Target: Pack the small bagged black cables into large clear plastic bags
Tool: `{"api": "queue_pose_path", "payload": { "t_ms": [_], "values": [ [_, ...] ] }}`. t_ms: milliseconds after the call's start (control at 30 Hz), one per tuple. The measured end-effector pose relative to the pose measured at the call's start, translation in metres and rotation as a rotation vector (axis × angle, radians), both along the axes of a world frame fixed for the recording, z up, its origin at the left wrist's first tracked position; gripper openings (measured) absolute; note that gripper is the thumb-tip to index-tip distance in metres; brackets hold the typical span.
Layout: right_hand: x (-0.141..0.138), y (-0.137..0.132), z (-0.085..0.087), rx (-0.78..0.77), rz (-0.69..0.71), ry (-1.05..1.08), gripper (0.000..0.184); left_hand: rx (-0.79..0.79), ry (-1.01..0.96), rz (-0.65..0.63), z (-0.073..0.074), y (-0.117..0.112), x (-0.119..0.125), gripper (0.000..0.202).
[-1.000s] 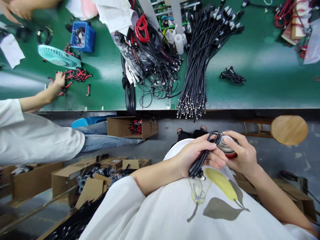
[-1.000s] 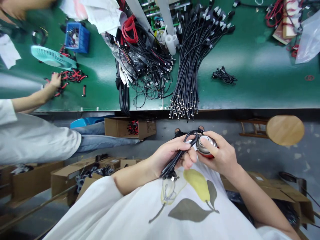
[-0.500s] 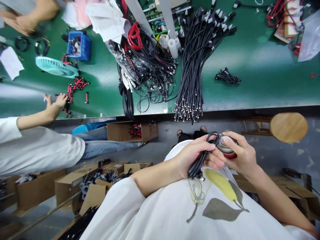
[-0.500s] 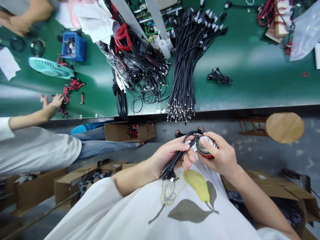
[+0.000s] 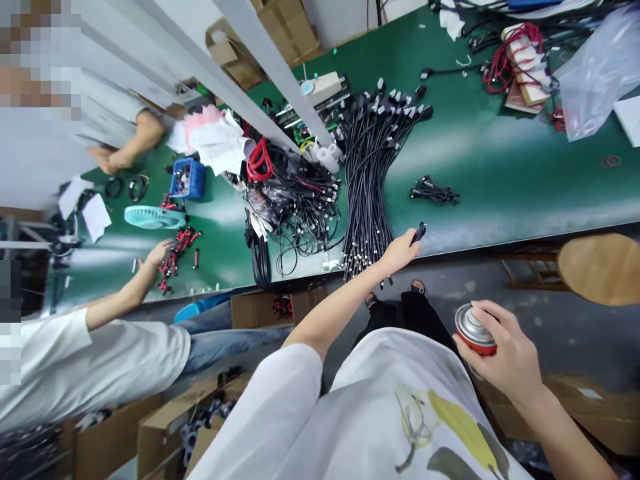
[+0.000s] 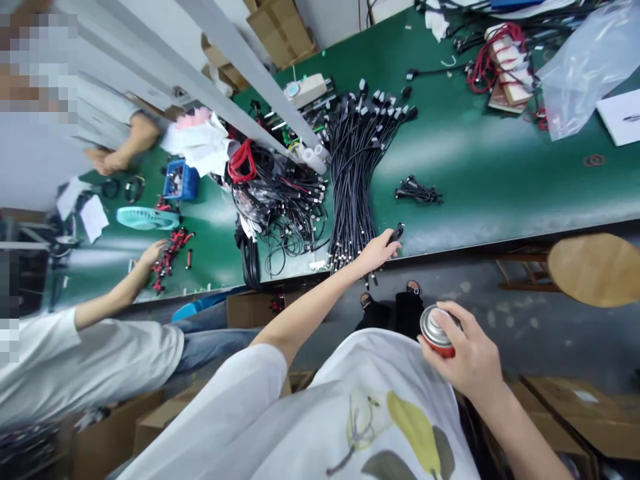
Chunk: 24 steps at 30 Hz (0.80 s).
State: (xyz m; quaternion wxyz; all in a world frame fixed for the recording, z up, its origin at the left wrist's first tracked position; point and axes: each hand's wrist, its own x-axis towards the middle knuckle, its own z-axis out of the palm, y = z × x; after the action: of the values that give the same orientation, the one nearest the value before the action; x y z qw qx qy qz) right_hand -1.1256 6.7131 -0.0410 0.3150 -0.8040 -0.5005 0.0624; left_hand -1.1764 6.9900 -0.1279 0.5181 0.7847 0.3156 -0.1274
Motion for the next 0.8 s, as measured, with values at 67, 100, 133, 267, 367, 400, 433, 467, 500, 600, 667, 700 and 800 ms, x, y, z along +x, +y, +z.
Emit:
{"api": "queue_pose_path", "payload": {
  "t_ms": [67,100,133,267,367,400,433,467,500,600,667,700,800],
  "values": [
    [0.017,-0.015,-0.016,-0.070,-0.043,0.000,0.055,0.178,0.009,-0.088,-0.055,0.013,0.041,0.023],
    [0.025,-0.022,-0.024,-0.109,-0.065,0.007,0.051,0.227,0.005,-0.116,-0.077,0.015,0.058,0.025],
    [0.033,-0.029,-0.032,-0.142,-0.086,0.017,0.048,0.254,0.001,-0.132,-0.095,0.015,0.074,0.027],
    [0.066,-0.048,-0.059,-0.208,-0.111,0.050,0.041,0.365,0.001,-0.171,-0.135,0.010,0.116,0.033],
    [0.088,-0.054,-0.071,-0.193,-0.096,0.038,0.040,0.398,-0.031,-0.028,-0.147,0.016,0.142,0.043],
    [0.095,-0.054,-0.073,-0.183,-0.094,0.030,0.040,0.372,-0.031,0.050,-0.151,0.020,0.152,0.044],
    [0.102,-0.054,-0.074,-0.177,-0.090,0.027,0.041,0.336,-0.022,0.119,-0.155,0.025,0.162,0.044],
    [0.107,-0.054,-0.075,-0.172,-0.086,0.026,0.041,0.298,-0.003,0.171,-0.160,0.029,0.173,0.044],
    [0.113,-0.054,-0.075,-0.170,-0.082,0.027,0.040,0.271,0.021,0.199,-0.165,0.033,0.183,0.043],
    [0.126,-0.055,-0.072,-0.165,-0.080,0.028,0.039,0.298,0.070,0.228,-0.177,0.039,0.205,0.036],
    [0.132,-0.057,-0.070,-0.159,-0.087,0.022,0.039,0.343,0.080,0.234,-0.180,0.038,0.207,0.033],
    [0.134,-0.058,-0.069,-0.157,-0.089,0.020,0.039,0.371,0.083,0.229,-0.178,0.037,0.205,0.033],
    [0.137,-0.062,-0.067,-0.169,-0.075,0.016,0.040,0.484,0.081,0.192,-0.165,0.040,0.190,0.035]
  ]
}}
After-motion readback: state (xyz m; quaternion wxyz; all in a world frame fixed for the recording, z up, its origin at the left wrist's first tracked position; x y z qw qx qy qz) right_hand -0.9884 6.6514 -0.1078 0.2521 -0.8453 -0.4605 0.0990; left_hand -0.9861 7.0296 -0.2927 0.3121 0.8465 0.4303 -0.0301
